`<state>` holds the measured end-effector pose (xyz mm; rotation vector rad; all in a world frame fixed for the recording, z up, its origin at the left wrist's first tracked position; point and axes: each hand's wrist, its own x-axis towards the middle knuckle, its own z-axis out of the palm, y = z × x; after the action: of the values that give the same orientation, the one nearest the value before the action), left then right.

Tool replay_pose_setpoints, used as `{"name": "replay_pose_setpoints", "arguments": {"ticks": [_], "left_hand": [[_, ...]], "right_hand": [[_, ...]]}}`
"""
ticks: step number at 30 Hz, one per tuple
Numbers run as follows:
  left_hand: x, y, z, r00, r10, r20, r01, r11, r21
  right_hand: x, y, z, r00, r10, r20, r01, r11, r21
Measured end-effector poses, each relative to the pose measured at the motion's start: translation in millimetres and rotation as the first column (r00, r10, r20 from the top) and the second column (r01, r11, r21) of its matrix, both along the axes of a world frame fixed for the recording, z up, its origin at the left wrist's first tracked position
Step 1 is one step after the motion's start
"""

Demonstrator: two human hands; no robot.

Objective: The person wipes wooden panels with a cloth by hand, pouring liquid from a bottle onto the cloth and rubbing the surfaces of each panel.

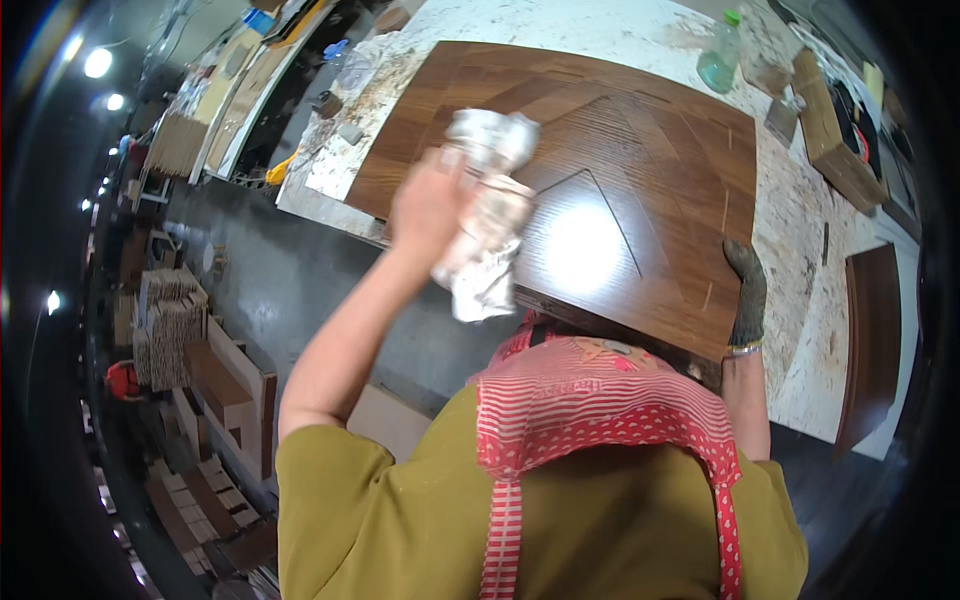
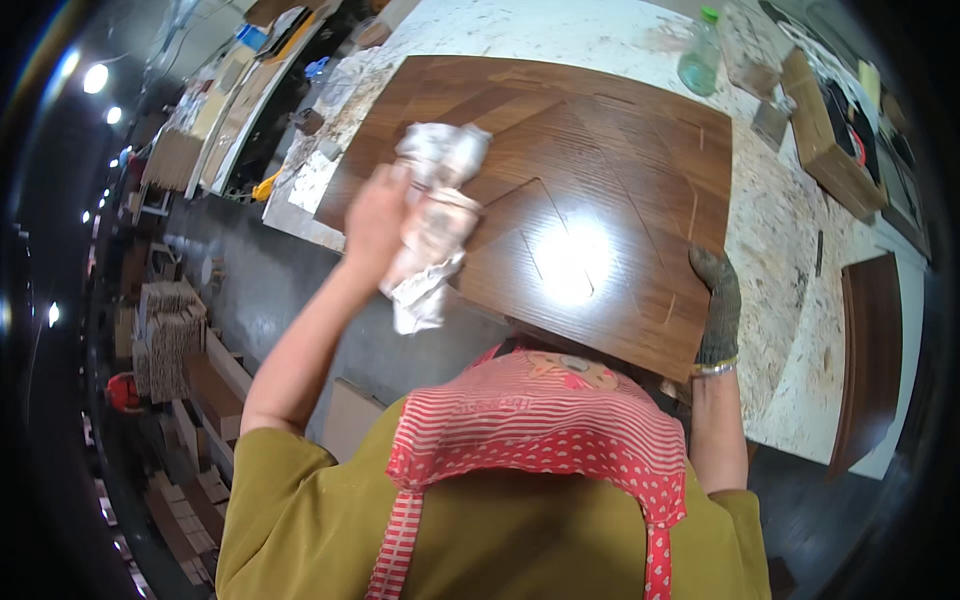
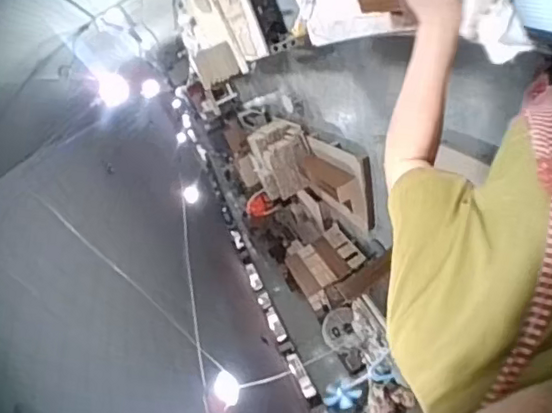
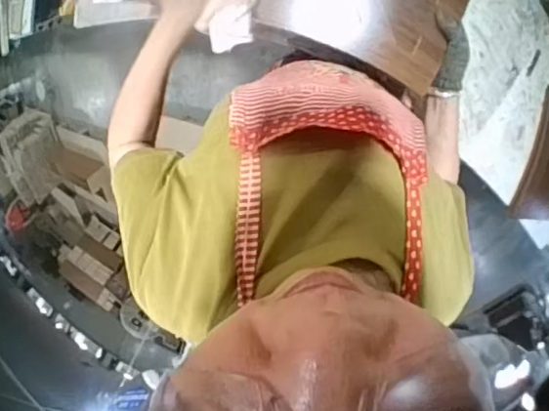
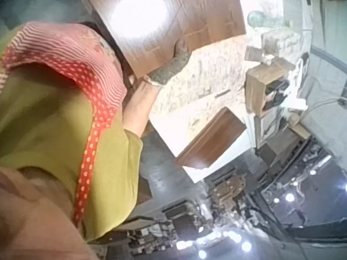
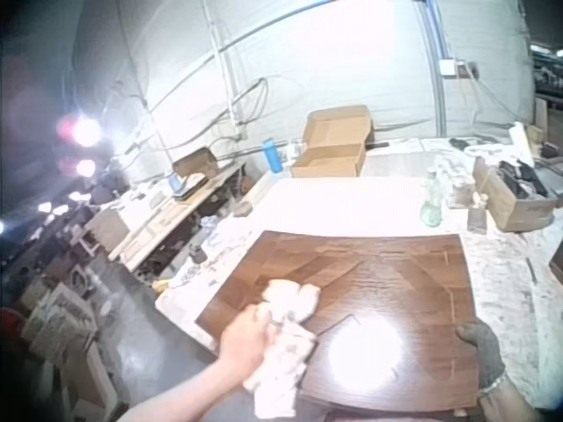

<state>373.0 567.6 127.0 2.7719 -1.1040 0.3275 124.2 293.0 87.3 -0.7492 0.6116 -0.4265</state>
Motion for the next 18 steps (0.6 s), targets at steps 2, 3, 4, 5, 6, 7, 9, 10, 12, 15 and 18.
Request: {"name": "replay_pose_setpoints", "arguments": {"ticks": [2, 3, 4, 5, 6, 7, 9, 10, 12, 15, 18], "left_hand": [[-75.9, -44.8, 9.6, 0.95, -0.309, -0.051, 0.298, 0.941, -0.161], [-100.6, -63.6, 7.8, 0.89, -0.422, -0.171, 0.404, 0.905, -0.133], [-122.3, -77.4, 3.8, 0.792, -0.586, -0.171, 0.538, 0.802, -0.259], [-136.3, -89.5, 5.3, 0.69, -0.688, -0.227, 0.602, 0.719, -0.348], [-138.2, -93.6, 26.0, 0.603, -0.722, -0.34, 0.677, 0.688, -0.261], [-124.6, -86.8, 24.7, 0.678, -0.704, -0.211, 0.649, 0.709, -0.277], [-65.0, -67.6, 35.5, 0.876, -0.469, -0.109, 0.437, 0.869, -0.233], [-20.0, -46.8, 46.8, 0.949, -0.279, -0.143, 0.219, 0.916, -0.335], [67.0, -1.6, 38.7, 0.993, 0.084, 0.084, -0.056, 0.955, -0.293], [60.4, -38.3, 6.7, 0.892, 0.1, -0.441, -0.261, 0.91, -0.322], [-32.6, -105.7, 10.5, 0.906, -0.422, -0.02, 0.414, 0.896, -0.16]], "right_hand": [[-10.2, 0.3, -2.2, 1.0, 0.005, 0.0, -0.004, 0.999, 0.04], [-10.5, -3.3, -3.5, 0.998, 0.016, 0.055, -0.017, 1.0, 0.011], [-9.2, -5.2, -5.1, 0.993, 0.038, 0.116, -0.037, 0.999, -0.015], [-8.9, -8.4, -7.9, 0.99, 0.05, 0.132, -0.048, 0.999, -0.013], [-13.6, -18.2, -16.6, 0.987, 0.102, 0.121, -0.102, 0.995, 0.001], [-17.2, -27.2, -24.9, 0.982, 0.153, 0.112, -0.155, 0.988, 0.015], [-19.3, -25.3, -15.2, 0.991, 0.13, 0.016, -0.13, 0.991, 0.021], [-12.9, -11.6, 6.1, 0.996, 0.063, -0.057, -0.062, 0.998, 0.01], [-6.2, -4.1, 11.7, 0.997, 0.076, -0.007, -0.076, 0.997, 0.005], [4.3, -16.4, 7.1, 0.996, 0.09, 0.008, -0.091, 0.996, 0.024], [-0.2, -16.9, 11.8, 0.997, 0.071, -0.042, -0.071, 0.997, 0.009]]}}
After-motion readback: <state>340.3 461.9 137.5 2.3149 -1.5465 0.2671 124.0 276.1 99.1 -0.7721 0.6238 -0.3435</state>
